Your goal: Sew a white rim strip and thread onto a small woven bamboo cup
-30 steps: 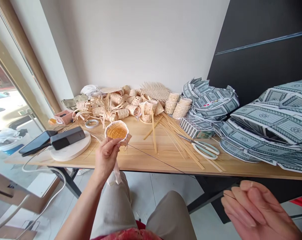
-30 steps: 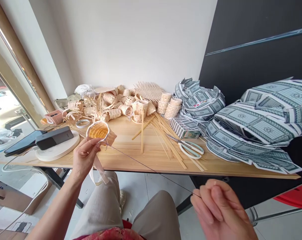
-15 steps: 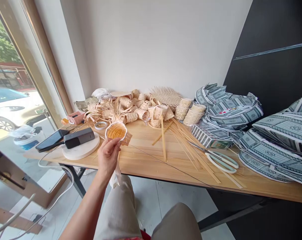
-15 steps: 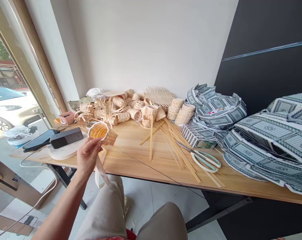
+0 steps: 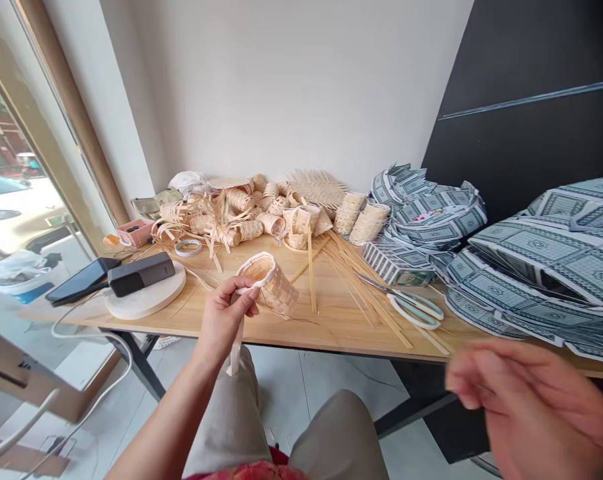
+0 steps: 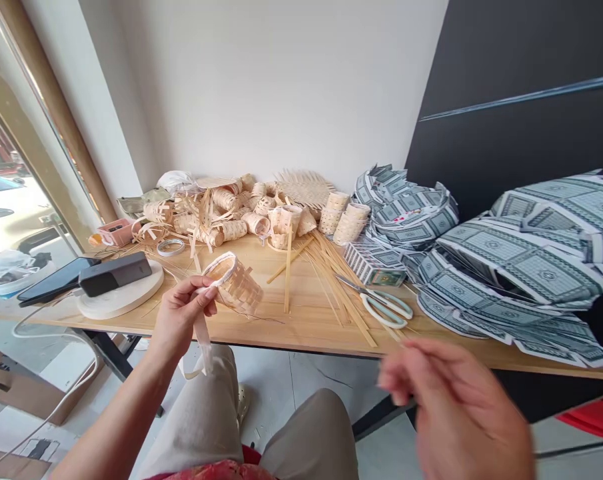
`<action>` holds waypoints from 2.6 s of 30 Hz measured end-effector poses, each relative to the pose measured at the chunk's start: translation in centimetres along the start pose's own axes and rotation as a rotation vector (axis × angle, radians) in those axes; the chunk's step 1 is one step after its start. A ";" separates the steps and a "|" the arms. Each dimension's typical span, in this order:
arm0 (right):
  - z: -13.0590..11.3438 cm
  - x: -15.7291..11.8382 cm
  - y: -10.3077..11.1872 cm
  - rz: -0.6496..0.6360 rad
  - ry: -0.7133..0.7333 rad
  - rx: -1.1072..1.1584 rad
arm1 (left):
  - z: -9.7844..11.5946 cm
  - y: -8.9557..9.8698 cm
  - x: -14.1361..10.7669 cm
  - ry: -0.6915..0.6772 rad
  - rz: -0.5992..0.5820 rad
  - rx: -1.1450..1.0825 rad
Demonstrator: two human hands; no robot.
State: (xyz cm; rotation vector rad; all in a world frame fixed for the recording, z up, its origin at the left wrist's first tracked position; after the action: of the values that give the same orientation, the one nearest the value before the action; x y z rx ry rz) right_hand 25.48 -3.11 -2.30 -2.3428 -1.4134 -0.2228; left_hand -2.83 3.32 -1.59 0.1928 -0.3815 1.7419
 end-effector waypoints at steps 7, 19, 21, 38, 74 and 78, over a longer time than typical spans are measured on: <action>-4.5 -2.0 -10.4 -0.340 0.708 -0.484 | 0.3 -2.2 -1.2 0.127 -0.116 -0.129; -2.2 -2.6 -12.2 -0.318 0.768 -0.630 | 0.5 -2.9 -1.5 0.134 -0.127 -0.125; -2.2 -2.6 -12.1 -0.320 0.775 -0.637 | 0.4 -3.0 -1.6 0.141 -0.137 -0.126; -2.1 -2.7 -12.0 -0.322 0.827 -0.657 | 0.7 -3.0 -1.9 0.145 -0.149 -0.105; 0.0 -2.7 -11.8 -0.313 0.563 -0.555 | 1.7 -3.4 -3.1 -0.946 0.040 0.836; 0.1 -2.7 -11.8 -0.288 0.532 -0.521 | 1.6 -3.6 -3.4 -0.996 0.009 0.897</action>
State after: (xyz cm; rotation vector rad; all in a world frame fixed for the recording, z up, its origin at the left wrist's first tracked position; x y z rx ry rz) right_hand 13.85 -0.45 -0.33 -2.1708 -1.5210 -1.3266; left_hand 1.29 0.25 -0.75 1.7273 -0.2638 1.6066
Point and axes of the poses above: each hand's wrist, its own x-axis towards the middle knuckle, its own y-axis out of the back of the hand, z = x × y, the point moved 2 cm from there along x, towards the middle knuckle, and after that the axes turned 2 degrees about z, right-handed, at the moved point
